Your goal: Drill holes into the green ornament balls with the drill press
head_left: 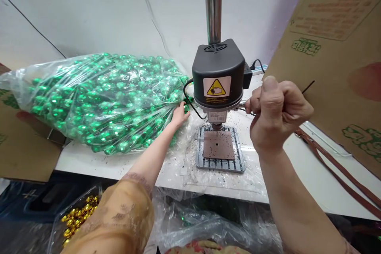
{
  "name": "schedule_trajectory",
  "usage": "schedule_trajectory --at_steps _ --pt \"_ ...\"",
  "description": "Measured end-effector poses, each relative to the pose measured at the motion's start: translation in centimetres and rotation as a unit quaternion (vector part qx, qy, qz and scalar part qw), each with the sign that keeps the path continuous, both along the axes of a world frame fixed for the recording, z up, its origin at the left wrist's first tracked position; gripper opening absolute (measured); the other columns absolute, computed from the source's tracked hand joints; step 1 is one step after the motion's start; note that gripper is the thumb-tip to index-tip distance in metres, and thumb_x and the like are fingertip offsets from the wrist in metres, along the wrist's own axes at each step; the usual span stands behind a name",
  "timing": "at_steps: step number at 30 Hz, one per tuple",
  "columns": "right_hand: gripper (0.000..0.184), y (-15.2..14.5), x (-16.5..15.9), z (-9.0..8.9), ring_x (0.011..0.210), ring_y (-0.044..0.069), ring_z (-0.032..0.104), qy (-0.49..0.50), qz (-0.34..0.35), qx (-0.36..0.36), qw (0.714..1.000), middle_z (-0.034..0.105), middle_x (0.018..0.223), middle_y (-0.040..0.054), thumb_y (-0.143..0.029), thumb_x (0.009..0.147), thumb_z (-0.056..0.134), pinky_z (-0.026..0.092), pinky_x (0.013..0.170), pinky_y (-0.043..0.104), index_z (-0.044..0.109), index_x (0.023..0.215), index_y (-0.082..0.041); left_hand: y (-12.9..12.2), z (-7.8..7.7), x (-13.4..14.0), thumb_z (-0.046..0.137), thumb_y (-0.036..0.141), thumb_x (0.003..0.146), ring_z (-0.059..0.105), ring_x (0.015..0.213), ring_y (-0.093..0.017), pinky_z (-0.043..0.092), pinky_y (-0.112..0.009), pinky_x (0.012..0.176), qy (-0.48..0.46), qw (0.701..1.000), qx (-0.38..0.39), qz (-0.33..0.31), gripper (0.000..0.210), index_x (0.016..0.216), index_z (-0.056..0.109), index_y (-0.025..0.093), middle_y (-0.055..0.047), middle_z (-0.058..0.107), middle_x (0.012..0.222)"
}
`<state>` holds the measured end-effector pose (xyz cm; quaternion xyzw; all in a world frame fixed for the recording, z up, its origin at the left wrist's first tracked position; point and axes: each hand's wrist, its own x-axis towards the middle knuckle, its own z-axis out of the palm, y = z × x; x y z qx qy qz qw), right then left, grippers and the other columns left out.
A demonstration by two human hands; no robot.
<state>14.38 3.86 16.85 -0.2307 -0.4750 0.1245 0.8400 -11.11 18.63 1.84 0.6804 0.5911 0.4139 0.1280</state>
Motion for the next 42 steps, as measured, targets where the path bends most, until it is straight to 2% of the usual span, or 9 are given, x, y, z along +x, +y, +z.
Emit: schedule_trajectory --at_steps 3,7,10,14,18,23,32,38,42 --pt "0.050 0.1 0.0 -0.1 0.044 0.005 0.036 0.004 0.004 0.000 1.000 0.030 0.050 -0.0073 -0.037 0.091 0.064 0.022 0.048 0.032 0.031 0.057 -0.023 -3.5 1.4 0.0 0.074 0.038 0.087 0.064 0.099 -0.025 0.053 -0.041 0.094 -0.040 0.999 -0.022 0.027 0.041 0.122 0.061 0.021 -0.007 0.066 0.103" --pt "0.049 0.1 -0.1 -0.1 0.044 0.007 0.035 0.014 0.001 0.005 1.000 0.030 0.049 -0.0067 -0.037 0.091 0.063 0.021 0.049 0.033 0.032 0.057 -0.023 -9.6 2.5 0.4 0.063 0.057 0.093 0.064 0.091 -0.019 0.057 -0.033 0.081 -0.204 0.977 -0.036 -0.053 0.053 0.135 0.056 0.025 -0.004 0.066 0.103" --pt "0.048 0.0 -0.2 0.0 0.045 0.007 0.033 0.016 0.000 -0.005 1.000 0.030 0.049 -0.0066 -0.038 0.092 0.063 0.021 0.049 0.032 0.033 0.057 -0.023 -13.6 2.3 1.5 0.065 0.060 0.091 0.067 0.088 -0.018 0.058 -0.032 0.077 -0.305 0.941 -0.079 -0.124 0.058 0.136 0.057 0.025 -0.005 0.068 0.106" --pt "0.047 0.1 -0.1 -0.1 0.045 0.007 0.029 0.009 0.013 0.001 1.000 0.030 0.050 -0.0066 -0.039 0.092 0.063 0.024 0.048 0.031 0.033 0.059 -0.024 -16.4 0.8 3.3 0.083 0.052 0.078 0.069 0.091 -0.019 0.056 -0.032 0.082 -0.324 0.926 -0.128 -0.143 0.063 0.129 0.060 0.022 -0.006 0.072 0.101" --pt "0.048 0.2 0.1 -0.2 0.046 0.005 0.032 0.002 0.008 0.010 1.000 0.029 0.051 -0.0070 -0.037 0.092 0.063 0.026 0.049 0.029 0.031 0.059 -0.023 -16.5 -1.1 4.8 0.087 0.054 0.072 0.069 0.097 -0.021 0.057 -0.035 0.087 -0.323 0.925 -0.125 -0.156 0.063 0.119 0.063 0.019 -0.008 0.073 0.106" --pt "0.046 0.3 0.2 -0.3 0.046 0.004 0.034 -0.010 0.004 0.016 1.000 0.028 0.053 -0.0079 -0.036 0.093 0.060 0.028 0.049 0.026 0.031 0.060 -0.022 -15.1 -2.4 6.3 0.079 0.056 0.080 0.069 0.108 -0.025 0.054 -0.040 0.098 -0.267 0.937 -0.140 -0.177 0.064 0.130 0.063 0.018 -0.011 0.072 0.120" --pt "0.050 0.1 0.0 -0.1 0.046 0.005 0.031 -0.014 -0.002 0.001 1.000 0.027 0.051 -0.0075 -0.041 0.093 0.060 0.027 0.048 0.029 0.029 0.059 -0.023 -14.0 -2.5 7.8 0.076 0.050 0.083 0.068 0.109 -0.026 0.053 -0.040 0.096 -0.173 0.964 -0.097 -0.177 0.055 0.129 0.066 0.020 -0.010 0.072 0.120" --pt "0.052 0.1 0.0 -0.1 0.046 0.005 0.030 -0.021 -0.007 -0.013 1.000 0.027 0.051 -0.0072 -0.047 0.093 0.059 0.029 0.048 0.029 0.028 0.059 -0.022 -14.5 -2.4 8.6 0.086 0.040 0.074 0.065 0.088 -0.020 0.054 -0.036 0.083 -0.146 0.976 -0.084 -0.138 0.058 0.124 0.064 0.020 -0.007 0.071 0.108" --pt "0.052 0.1 0.1 -0.1 0.046 0.005 0.030 -0.014 0.009 -0.006 1.000 0.026 0.052 -0.0074 -0.047 0.093 0.060 0.028 0.049 0.029 0.029 0.059 -0.022 -14.9 -2.7 9.6 0.086 0.037 0.074 0.066 0.101 -0.026 0.054 -0.042 0.092 -0.148 0.977 -0.076 -0.131 0.054 0.120 0.064 0.018 -0.009 0.070 0.110"
